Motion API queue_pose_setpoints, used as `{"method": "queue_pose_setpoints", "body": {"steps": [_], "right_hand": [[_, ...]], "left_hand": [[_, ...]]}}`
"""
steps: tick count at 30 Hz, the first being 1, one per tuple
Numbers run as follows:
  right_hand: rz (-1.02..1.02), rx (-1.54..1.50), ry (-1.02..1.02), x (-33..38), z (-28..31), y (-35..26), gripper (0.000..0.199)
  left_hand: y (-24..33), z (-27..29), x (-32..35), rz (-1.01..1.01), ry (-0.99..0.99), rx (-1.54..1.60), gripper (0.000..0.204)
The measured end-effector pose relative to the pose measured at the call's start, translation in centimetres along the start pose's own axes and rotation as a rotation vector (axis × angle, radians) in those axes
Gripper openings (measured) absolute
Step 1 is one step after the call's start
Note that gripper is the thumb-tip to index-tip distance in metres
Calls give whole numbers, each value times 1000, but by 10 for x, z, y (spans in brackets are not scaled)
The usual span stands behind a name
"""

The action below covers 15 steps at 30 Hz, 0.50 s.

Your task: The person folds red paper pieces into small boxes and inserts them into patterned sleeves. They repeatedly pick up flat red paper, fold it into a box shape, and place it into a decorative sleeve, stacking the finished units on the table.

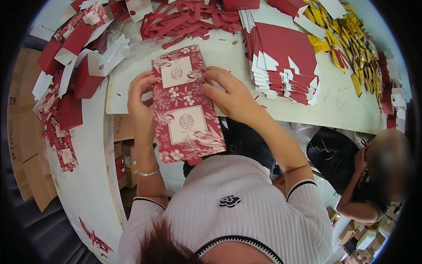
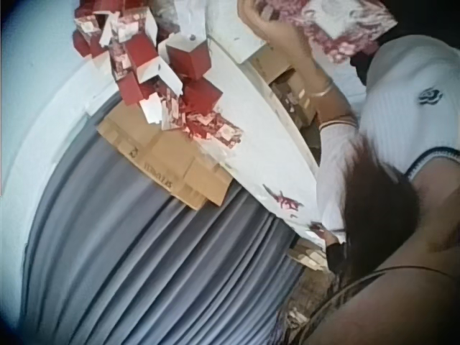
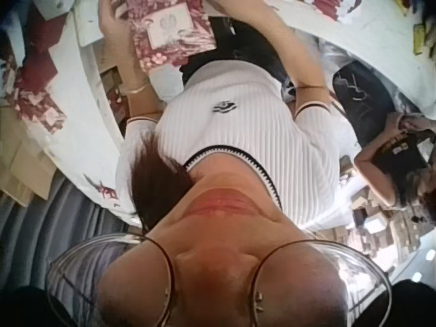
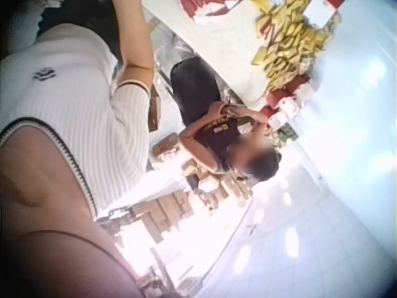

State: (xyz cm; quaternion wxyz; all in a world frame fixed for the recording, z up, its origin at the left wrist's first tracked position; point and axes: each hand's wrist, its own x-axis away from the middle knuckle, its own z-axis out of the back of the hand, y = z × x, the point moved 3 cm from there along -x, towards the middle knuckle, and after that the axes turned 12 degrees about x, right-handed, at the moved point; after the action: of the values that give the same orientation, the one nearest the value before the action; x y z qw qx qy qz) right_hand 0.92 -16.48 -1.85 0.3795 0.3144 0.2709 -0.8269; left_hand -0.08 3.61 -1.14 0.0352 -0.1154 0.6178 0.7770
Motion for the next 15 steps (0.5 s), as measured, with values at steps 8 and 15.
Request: {"method": "queue_pose_setpoints", "body": {"steps": [8, 15], "right_hand": [[2, 188, 3, 15, -3, -6, 32], [28, 38, -297, -1, 4, -14, 51]], "left_hand": [[-16, 35, 43, 418, -290, 174, 58], [-32, -17, 50, 706, -105, 959, 37]]}}
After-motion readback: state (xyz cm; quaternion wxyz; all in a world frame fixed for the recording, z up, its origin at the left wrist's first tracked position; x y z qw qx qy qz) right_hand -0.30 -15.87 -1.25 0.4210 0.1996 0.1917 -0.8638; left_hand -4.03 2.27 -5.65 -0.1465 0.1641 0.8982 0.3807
